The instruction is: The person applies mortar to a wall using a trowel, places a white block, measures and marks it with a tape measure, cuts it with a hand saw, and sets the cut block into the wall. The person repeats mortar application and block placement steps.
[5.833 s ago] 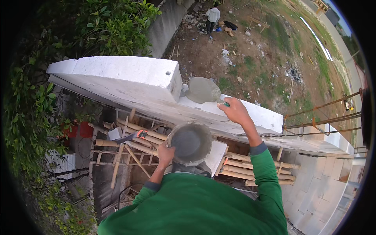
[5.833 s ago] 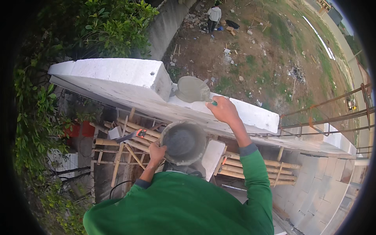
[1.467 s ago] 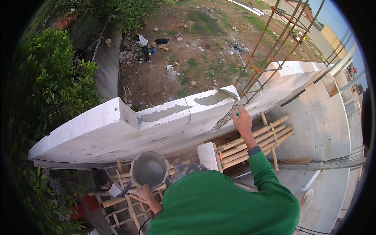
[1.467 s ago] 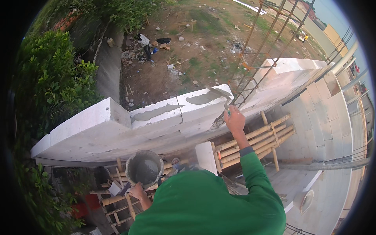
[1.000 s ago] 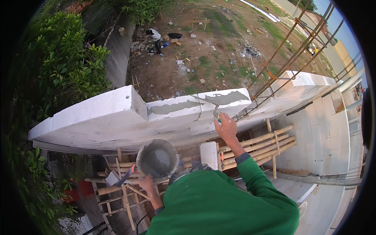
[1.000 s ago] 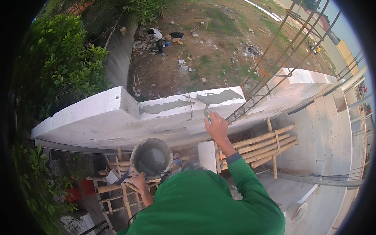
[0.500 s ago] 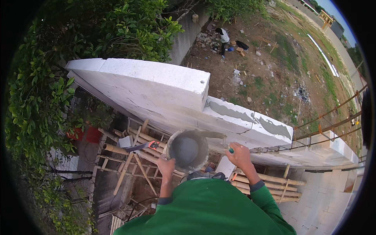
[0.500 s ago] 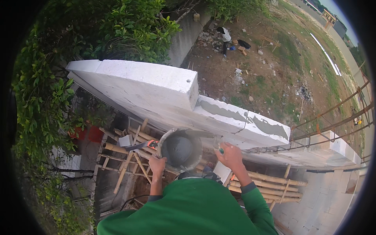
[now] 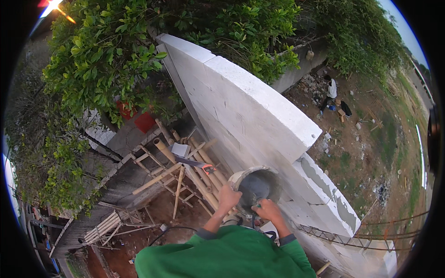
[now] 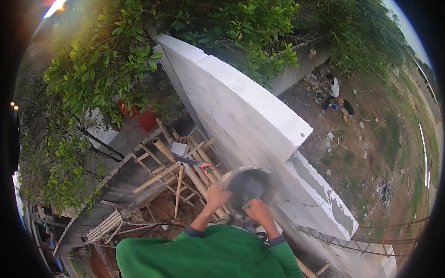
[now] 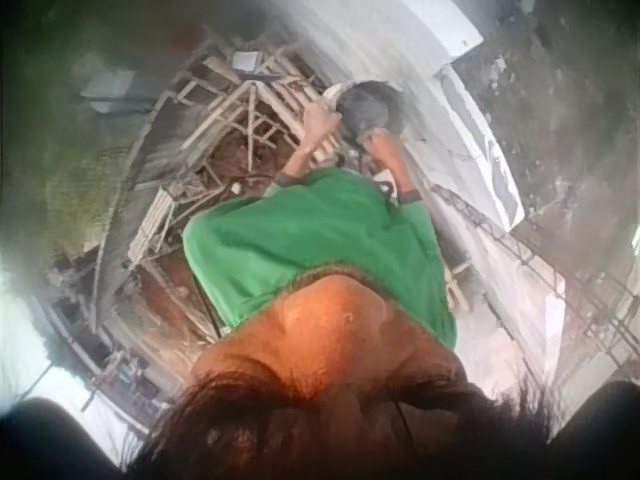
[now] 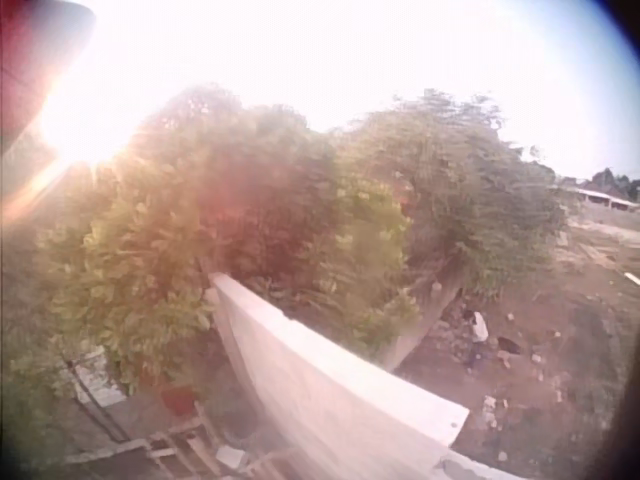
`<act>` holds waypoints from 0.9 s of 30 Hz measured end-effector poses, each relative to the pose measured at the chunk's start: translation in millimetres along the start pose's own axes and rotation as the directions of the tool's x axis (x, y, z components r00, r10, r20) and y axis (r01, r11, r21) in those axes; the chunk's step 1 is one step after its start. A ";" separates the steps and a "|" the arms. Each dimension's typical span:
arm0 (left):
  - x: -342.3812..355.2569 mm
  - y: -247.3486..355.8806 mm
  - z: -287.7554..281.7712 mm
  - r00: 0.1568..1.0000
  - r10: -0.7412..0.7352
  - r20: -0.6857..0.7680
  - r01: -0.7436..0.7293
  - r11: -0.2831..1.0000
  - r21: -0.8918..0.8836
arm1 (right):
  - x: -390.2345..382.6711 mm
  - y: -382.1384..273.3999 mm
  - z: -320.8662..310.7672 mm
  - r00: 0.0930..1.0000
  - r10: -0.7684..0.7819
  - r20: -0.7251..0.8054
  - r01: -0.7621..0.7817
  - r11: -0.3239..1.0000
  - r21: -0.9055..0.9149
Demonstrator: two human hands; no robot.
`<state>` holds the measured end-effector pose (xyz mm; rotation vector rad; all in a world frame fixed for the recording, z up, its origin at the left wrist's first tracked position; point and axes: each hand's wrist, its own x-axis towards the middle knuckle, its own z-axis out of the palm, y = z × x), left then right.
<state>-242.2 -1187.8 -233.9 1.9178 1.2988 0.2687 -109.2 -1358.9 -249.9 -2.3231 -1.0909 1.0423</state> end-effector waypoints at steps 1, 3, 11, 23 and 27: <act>2.2 -1.8 -3.6 1.000 -0.014 -0.004 0.014 0.999 -0.034 | -3.1 0.0 -3.5 1.000 0.000 -0.012 0.001 0.997 0.082; 9.4 -24.1 -0.4 0.997 -0.063 0.044 0.067 0.992 -0.107 | 2.5 8.5 3.8 0.998 0.056 0.015 -0.058 0.981 0.184; 24.6 -25.4 5.0 1.000 0.005 0.015 -0.003 0.995 -0.104 | -28.1 48.3 -10.6 0.997 0.070 0.044 -0.083 0.829 0.553; 45.0 -68.5 -3.7 0.999 -0.031 0.020 0.035 0.970 -0.241 | -205.4 120.1 -165.7 0.670 0.349 -0.655 -0.150 0.928 0.341; 33.2 -42.4 -16.6 1.000 -0.002 -0.002 0.002 0.993 -0.116 | -220.3 161.2 -154.8 0.479 0.259 -0.839 -0.485 0.875 -0.007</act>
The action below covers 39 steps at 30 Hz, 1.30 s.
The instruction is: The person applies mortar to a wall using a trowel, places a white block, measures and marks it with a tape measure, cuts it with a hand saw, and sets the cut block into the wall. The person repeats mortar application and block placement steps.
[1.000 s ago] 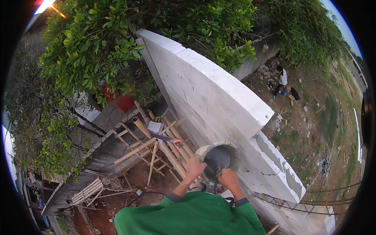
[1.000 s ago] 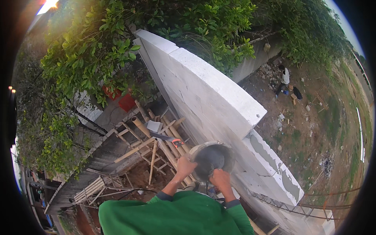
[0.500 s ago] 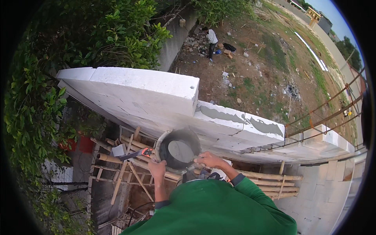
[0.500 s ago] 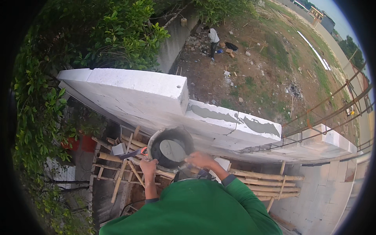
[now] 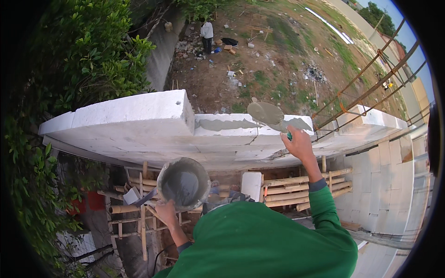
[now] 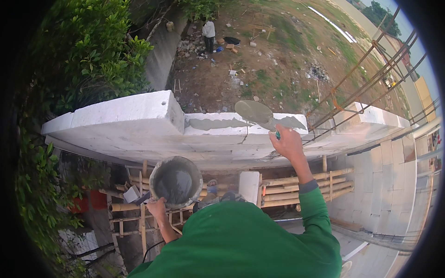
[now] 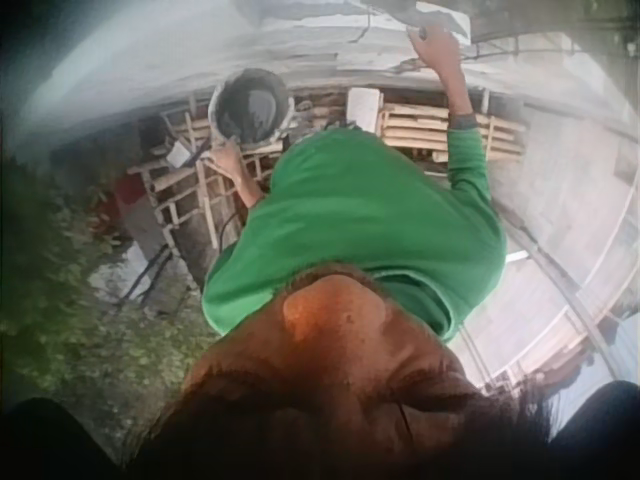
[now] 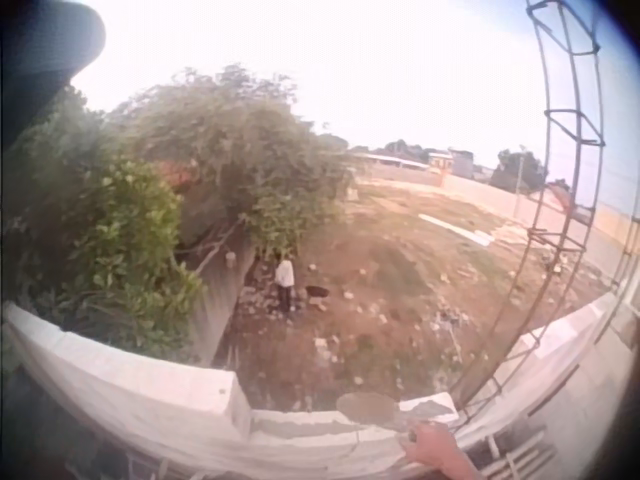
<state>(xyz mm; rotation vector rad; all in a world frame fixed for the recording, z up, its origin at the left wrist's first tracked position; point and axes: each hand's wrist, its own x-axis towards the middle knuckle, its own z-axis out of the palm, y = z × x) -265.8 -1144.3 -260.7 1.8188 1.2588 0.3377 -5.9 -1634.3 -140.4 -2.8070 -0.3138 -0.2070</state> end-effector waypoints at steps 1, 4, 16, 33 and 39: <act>-1.4 1.6 0.1 1.000 -0.003 -0.009 0.003 1.000 0.001 | -2.4 13.6 13.1 1.000 -0.011 0.002 0.011 0.998 -0.054; -1.8 -1.8 -4.6 1.000 0.000 -0.021 0.002 0.999 0.054 | -6.4 16.4 25.5 1.000 0.022 -0.007 -0.022 0.996 -0.085; -13.9 22.2 1.7 1.000 0.030 0.003 -0.031 0.998 0.051 | -58.0 -159.0 157.7 0.859 -0.481 0.175 0.415 0.854 0.313; -10.8 16.1 10.2 0.995 0.077 0.069 -0.079 0.997 0.026 | -64.5 -215.0 185.7 0.529 -0.439 0.726 -0.088 0.823 0.561; -15.3 16.0 0.9 0.999 0.023 0.035 -0.024 0.999 0.032 | -75.7 -193.3 184.6 0.441 -0.375 0.815 -0.507 0.645 0.571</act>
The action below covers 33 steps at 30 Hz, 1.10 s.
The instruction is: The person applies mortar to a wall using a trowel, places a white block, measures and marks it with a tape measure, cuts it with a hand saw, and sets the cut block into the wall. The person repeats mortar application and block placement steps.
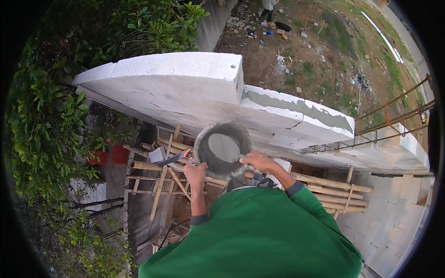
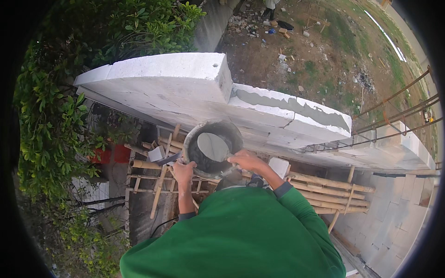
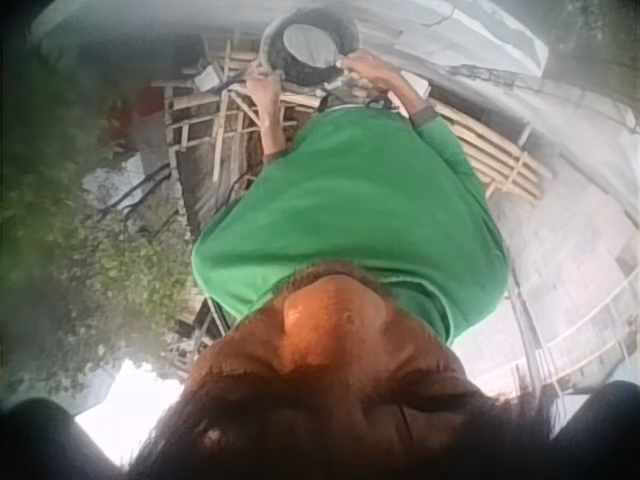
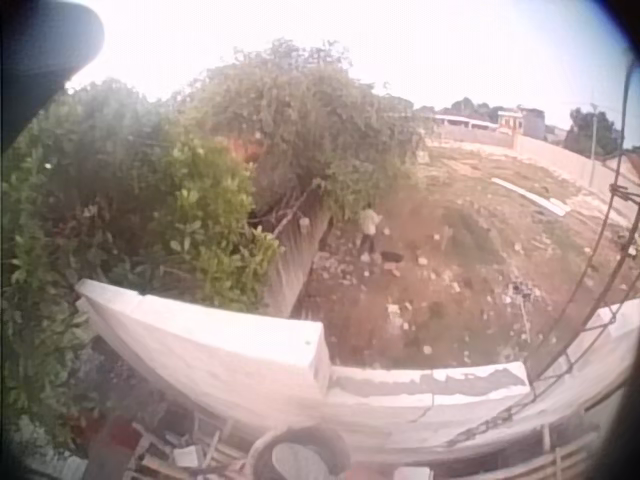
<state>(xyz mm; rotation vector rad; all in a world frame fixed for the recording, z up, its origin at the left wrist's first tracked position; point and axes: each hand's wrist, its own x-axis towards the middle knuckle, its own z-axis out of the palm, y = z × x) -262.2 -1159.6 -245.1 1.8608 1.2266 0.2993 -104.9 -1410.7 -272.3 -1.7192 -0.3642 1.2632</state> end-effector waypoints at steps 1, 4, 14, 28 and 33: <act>0.3 3.8 0.9 1.000 -0.016 -0.005 0.016 1.000 0.020 | -7.2 0.7 -1.9 0.999 -0.012 -0.030 0.014 0.998 0.063; 17.7 -43.3 3.1 0.999 -0.030 0.037 0.037 0.978 -0.207 | -19.2 18.2 4.8 0.946 -0.205 -0.252 0.254 0.950 0.183; 22.2 -73.5 -19.8 0.989 -0.057 -0.133 0.053 0.998 -0.029 | 10.2 -71.2 24.9 0.760 -0.106 -0.642 0.488 0.746 0.454; 6.1 -77.5 -52.6 0.986 -0.149 -0.072 0.138 0.979 -0.148 | 133.9 -193.5 101.4 0.406 -0.256 -0.877 0.701 0.703 0.119; 16.9 -82.5 -49.9 0.994 -0.086 -0.061 0.080 0.993 -0.091 | 118.4 -188.7 121.6 0.303 -0.342 -0.889 0.673 0.737 -0.054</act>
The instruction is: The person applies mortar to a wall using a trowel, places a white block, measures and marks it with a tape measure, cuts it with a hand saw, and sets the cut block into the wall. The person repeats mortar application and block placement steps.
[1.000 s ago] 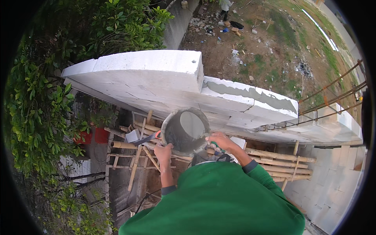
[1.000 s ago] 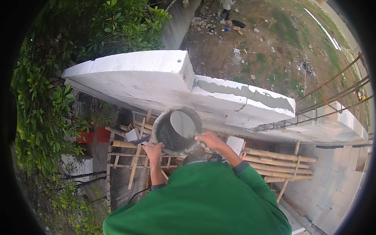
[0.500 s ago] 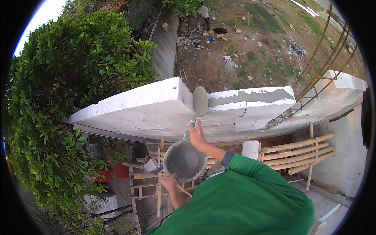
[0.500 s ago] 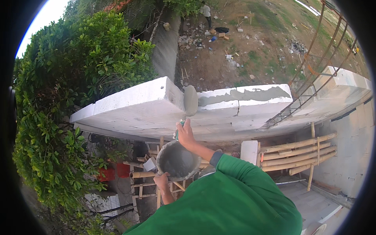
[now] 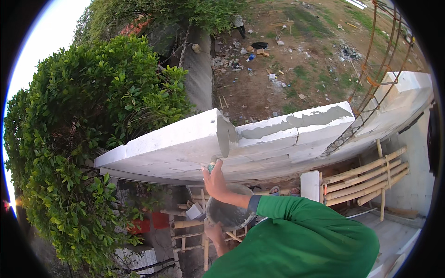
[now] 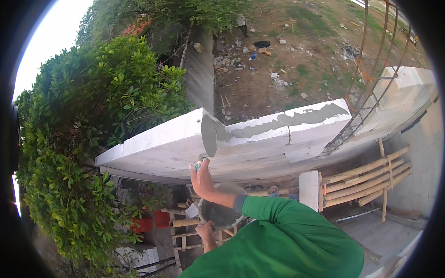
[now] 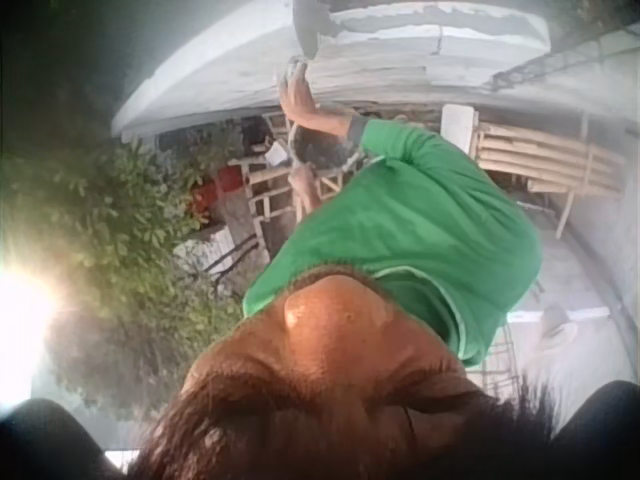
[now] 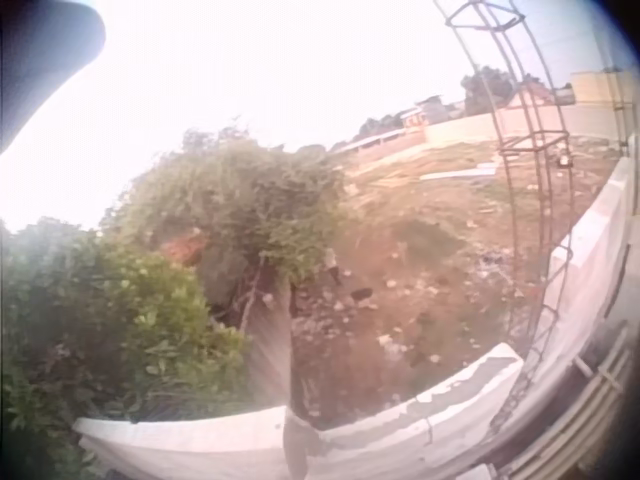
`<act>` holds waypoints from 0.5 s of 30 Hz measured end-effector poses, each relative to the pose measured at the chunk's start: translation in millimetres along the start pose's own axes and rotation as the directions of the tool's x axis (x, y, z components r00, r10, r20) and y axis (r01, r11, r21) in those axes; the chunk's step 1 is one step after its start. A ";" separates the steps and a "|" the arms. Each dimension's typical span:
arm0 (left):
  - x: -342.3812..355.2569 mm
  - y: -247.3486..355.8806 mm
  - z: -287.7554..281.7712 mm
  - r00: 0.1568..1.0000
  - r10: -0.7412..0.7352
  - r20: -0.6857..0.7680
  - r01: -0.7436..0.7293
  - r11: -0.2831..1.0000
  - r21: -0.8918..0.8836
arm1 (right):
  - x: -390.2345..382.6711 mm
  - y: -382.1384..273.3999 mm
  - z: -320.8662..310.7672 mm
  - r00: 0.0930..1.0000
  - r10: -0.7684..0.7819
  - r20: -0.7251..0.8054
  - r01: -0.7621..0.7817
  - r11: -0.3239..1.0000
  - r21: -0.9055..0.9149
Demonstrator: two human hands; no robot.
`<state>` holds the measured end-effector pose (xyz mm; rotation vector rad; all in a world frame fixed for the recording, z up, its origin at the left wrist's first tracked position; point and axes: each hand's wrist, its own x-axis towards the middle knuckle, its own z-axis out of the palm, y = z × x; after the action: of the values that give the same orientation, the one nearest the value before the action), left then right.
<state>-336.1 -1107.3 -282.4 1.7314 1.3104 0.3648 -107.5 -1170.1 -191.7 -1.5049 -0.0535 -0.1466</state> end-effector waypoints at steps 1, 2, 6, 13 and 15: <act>5.9 -4.9 1.9 1.000 0.002 0.006 -0.002 1.000 0.011 | -10.2 -2.3 -7.2 0.999 0.016 0.048 -0.016 1.000 -0.002; 11.8 -10.5 3.8 1.000 0.003 0.014 -0.004 1.000 0.021 | -21.9 -4.5 -16.5 0.995 0.033 0.095 -0.032 0.999 -0.006; 32.9 -12.7 22.2 0.996 0.053 0.076 -0.067 0.977 0.200 | -61.2 36.5 -67.1 0.948 0.010 0.317 0.055 0.979 -0.196; 35.2 19.4 64.6 0.967 0.135 0.215 -0.183 0.959 0.218 | -85.9 39.4 -204.6 0.849 0.212 0.484 0.050 0.880 -0.473; 46.1 12.2 78.9 0.947 0.174 0.271 -0.241 0.941 0.238 | -98.9 56.2 -228.0 0.832 0.311 0.461 0.035 0.798 -0.601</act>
<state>-256.3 -1104.9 -328.4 2.0788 1.0334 0.0852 -210.7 -1387.6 -275.0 -2.1375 -0.3794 0.4428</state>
